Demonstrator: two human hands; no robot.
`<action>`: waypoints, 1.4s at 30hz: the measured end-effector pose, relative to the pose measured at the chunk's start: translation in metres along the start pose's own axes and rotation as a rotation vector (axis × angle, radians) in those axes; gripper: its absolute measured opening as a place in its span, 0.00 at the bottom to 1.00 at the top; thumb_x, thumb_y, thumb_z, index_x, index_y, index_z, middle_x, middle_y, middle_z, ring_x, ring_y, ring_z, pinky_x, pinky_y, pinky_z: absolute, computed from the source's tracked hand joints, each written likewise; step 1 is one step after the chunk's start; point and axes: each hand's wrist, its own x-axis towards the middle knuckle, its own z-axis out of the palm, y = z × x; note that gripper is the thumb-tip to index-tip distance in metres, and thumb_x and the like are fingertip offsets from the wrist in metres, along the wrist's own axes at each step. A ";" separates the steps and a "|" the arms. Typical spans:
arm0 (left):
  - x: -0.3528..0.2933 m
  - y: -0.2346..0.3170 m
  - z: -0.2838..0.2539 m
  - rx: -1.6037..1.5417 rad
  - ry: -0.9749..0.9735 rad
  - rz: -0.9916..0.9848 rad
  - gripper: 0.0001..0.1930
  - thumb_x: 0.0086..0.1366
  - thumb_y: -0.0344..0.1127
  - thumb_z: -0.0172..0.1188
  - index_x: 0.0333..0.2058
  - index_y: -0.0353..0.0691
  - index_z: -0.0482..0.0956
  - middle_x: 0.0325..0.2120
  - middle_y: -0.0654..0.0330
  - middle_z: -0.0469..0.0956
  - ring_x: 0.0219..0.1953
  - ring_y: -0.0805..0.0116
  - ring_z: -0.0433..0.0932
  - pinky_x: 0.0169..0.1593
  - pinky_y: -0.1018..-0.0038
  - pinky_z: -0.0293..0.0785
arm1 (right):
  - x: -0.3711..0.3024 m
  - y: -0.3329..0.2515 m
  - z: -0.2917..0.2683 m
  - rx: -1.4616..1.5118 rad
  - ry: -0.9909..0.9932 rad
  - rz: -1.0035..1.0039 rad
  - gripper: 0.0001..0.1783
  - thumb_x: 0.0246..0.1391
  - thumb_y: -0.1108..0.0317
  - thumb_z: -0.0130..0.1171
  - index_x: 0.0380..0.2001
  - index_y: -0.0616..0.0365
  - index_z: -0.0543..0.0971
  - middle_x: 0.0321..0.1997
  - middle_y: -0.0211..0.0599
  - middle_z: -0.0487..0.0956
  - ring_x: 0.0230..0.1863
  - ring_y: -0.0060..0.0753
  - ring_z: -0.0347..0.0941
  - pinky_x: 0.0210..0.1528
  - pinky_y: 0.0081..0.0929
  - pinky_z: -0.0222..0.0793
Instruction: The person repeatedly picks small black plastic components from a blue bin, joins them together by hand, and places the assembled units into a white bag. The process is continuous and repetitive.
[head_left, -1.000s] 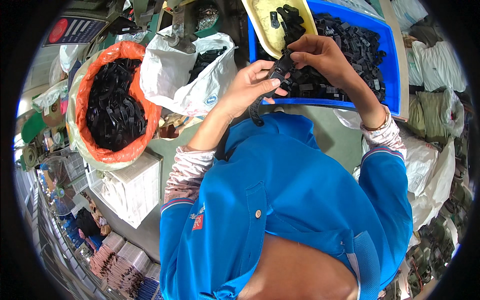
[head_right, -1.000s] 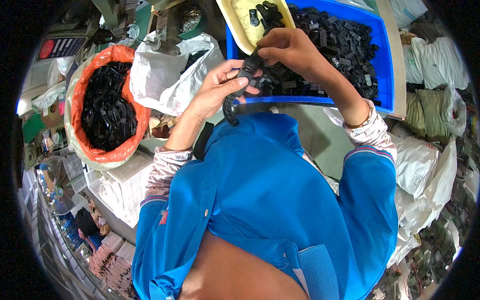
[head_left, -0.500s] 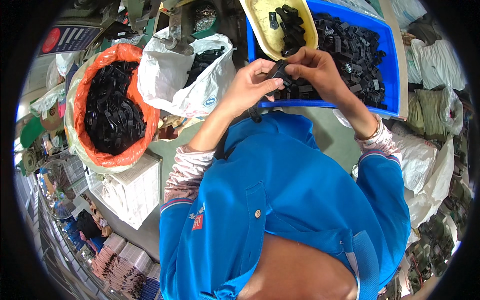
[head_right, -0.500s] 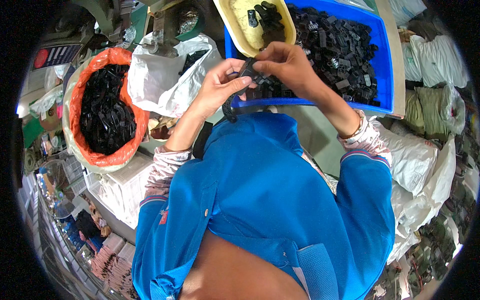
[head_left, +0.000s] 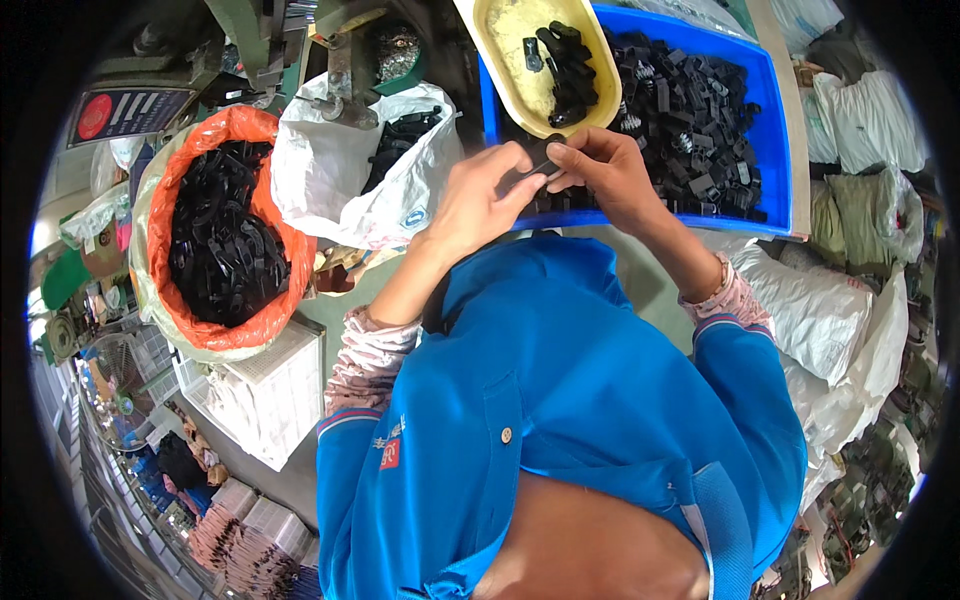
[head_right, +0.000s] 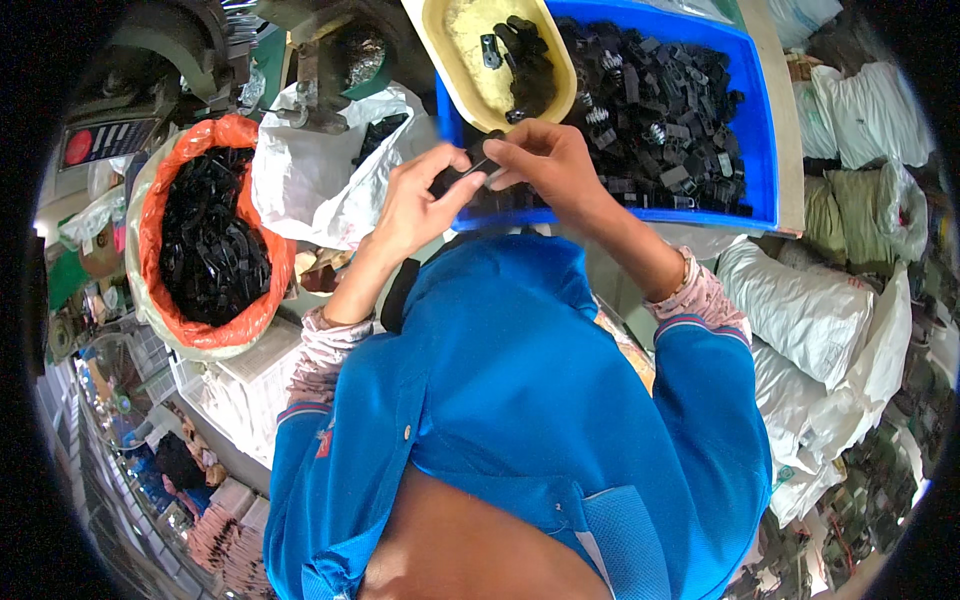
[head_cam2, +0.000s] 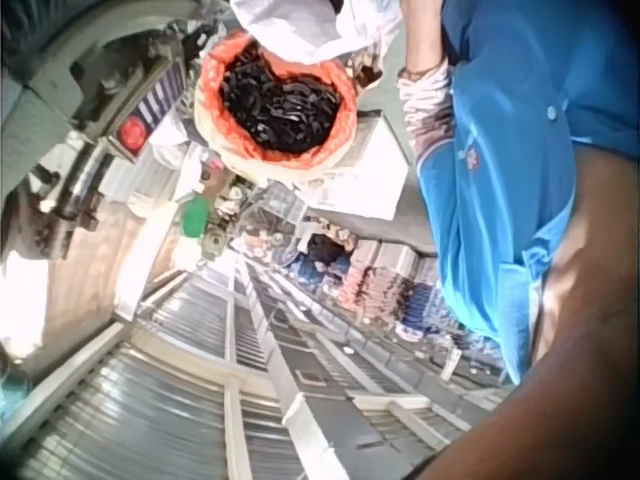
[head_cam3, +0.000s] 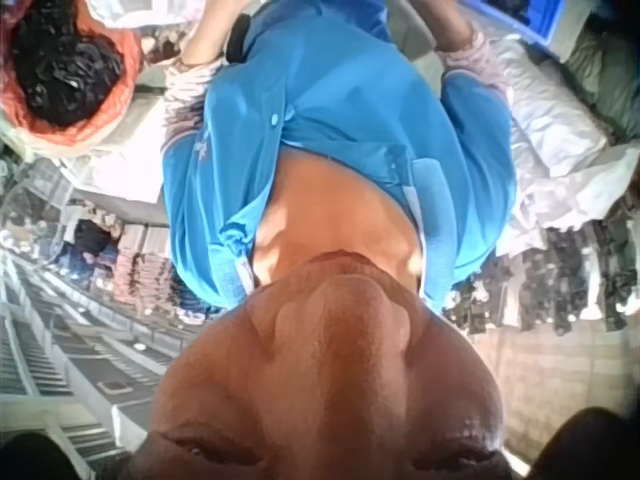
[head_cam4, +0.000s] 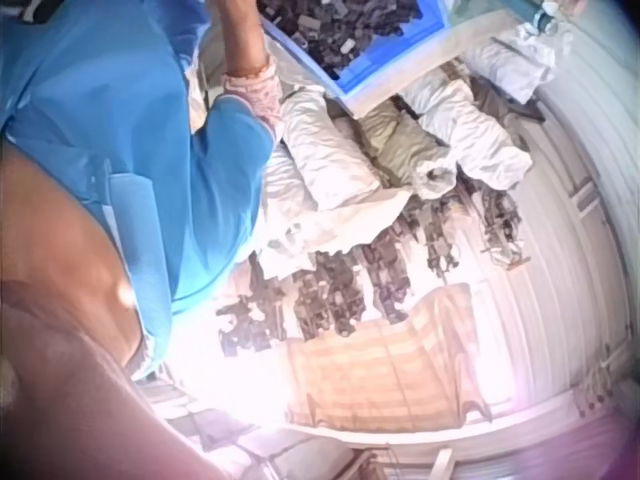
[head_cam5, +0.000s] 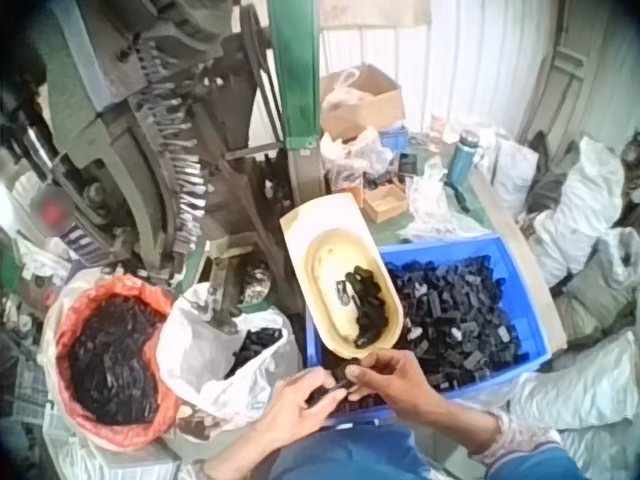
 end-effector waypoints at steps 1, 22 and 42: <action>-0.002 -0.005 -0.001 -0.027 0.053 -0.008 0.10 0.60 0.34 0.66 0.33 0.37 0.73 0.27 0.59 0.77 0.24 0.73 0.74 0.27 0.74 0.69 | 0.008 -0.008 -0.001 -0.050 -0.057 0.024 0.11 0.60 0.66 0.62 0.33 0.65 0.79 0.30 0.33 0.80 0.30 0.22 0.78 0.35 0.20 0.77; -0.044 -0.080 -0.074 -0.452 0.437 -0.111 0.12 0.58 0.27 0.66 0.25 0.35 0.69 0.50 0.44 0.78 0.44 0.71 0.78 0.47 0.74 0.74 | 0.106 -0.061 0.041 -0.388 -0.032 -0.161 0.15 0.59 0.63 0.62 0.41 0.65 0.79 0.31 0.35 0.81 0.26 0.20 0.76 0.27 0.19 0.73; -0.040 -0.122 -0.199 0.011 0.278 0.188 0.09 0.55 0.25 0.66 0.24 0.33 0.72 0.46 0.49 0.81 0.31 0.64 0.80 0.38 0.72 0.75 | 0.147 -0.016 0.173 -0.570 -0.179 -0.313 0.15 0.58 0.77 0.61 0.48 0.65 0.78 0.42 0.35 0.81 0.43 0.21 0.77 0.47 0.19 0.73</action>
